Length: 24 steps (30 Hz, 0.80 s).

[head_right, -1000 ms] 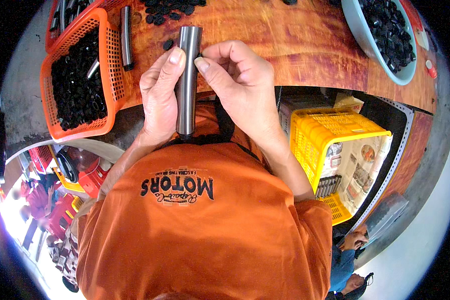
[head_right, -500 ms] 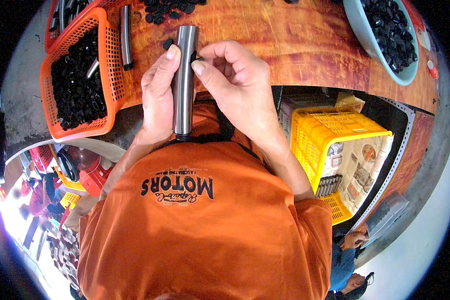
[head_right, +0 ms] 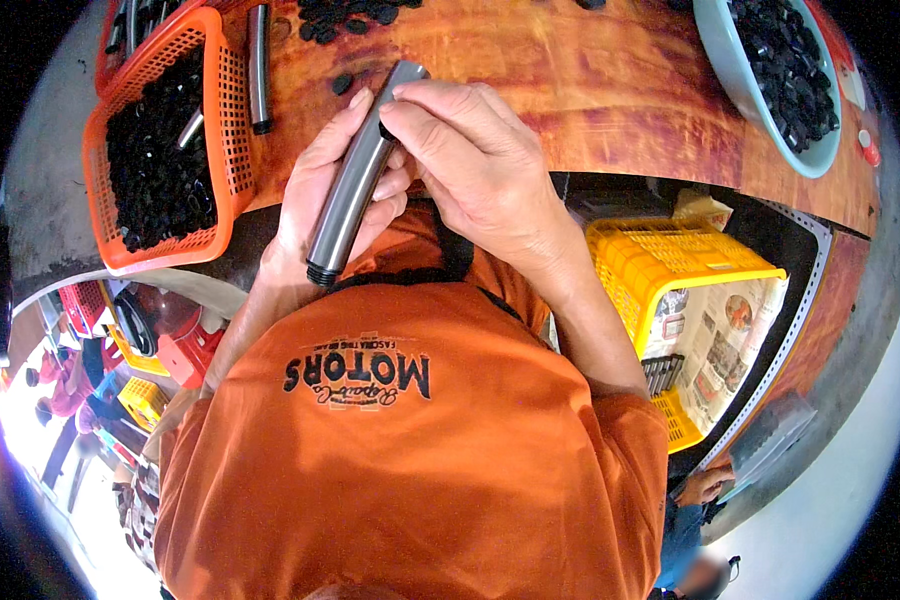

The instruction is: The person assembles small mechanical parts by inserting black plastic components into a cylindrical metal tube. They repeatedly pick up parts from a table and orange basket, insert them into the tube, and occasionally remove them. The person also handles small black circular pieces, placing them into the tube.

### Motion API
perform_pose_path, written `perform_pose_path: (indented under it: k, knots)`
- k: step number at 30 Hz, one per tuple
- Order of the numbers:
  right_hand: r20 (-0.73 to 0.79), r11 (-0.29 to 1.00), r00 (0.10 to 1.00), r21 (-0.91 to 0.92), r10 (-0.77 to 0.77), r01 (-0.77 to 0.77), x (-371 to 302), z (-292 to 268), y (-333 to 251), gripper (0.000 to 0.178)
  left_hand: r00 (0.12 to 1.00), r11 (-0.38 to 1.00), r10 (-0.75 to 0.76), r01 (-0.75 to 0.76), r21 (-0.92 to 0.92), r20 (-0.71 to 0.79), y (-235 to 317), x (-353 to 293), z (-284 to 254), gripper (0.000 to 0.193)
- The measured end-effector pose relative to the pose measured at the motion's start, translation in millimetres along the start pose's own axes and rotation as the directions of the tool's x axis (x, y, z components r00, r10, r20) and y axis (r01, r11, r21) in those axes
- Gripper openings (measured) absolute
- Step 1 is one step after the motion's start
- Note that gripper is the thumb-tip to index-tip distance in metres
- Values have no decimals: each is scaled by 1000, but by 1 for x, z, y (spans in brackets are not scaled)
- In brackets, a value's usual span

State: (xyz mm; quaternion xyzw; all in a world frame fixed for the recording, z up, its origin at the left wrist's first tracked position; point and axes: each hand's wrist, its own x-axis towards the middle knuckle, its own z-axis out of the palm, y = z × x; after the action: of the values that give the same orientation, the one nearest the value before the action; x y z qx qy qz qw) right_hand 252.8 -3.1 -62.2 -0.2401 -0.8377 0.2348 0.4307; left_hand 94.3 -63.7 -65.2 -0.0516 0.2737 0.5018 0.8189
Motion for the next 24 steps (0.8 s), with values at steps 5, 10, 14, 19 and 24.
perform_pose_path:
  k: [5,10,14,19,24]
  knots:
    - [-43,999,998,-27,38,-39,-1,-1,2,34,1000,1000,3,-3,8,23,-2,1,-1,39]
    - [-101,962,982,-210,157,-175,-11,-14,31,27,994,967,109,-105,233,-1,-1,-6,16,52]
    - [-34,901,974,-373,223,-220,-26,-15,61,24,987,948,162,-160,276,16,-4,-6,21,55]
    - [8,889,973,-408,230,-207,-30,-12,67,25,981,925,192,-188,329,19,-7,-7,22,53]
    - [14,888,976,-418,218,-193,-26,-11,68,24,981,935,192,-189,301,17,-6,-8,20,52]
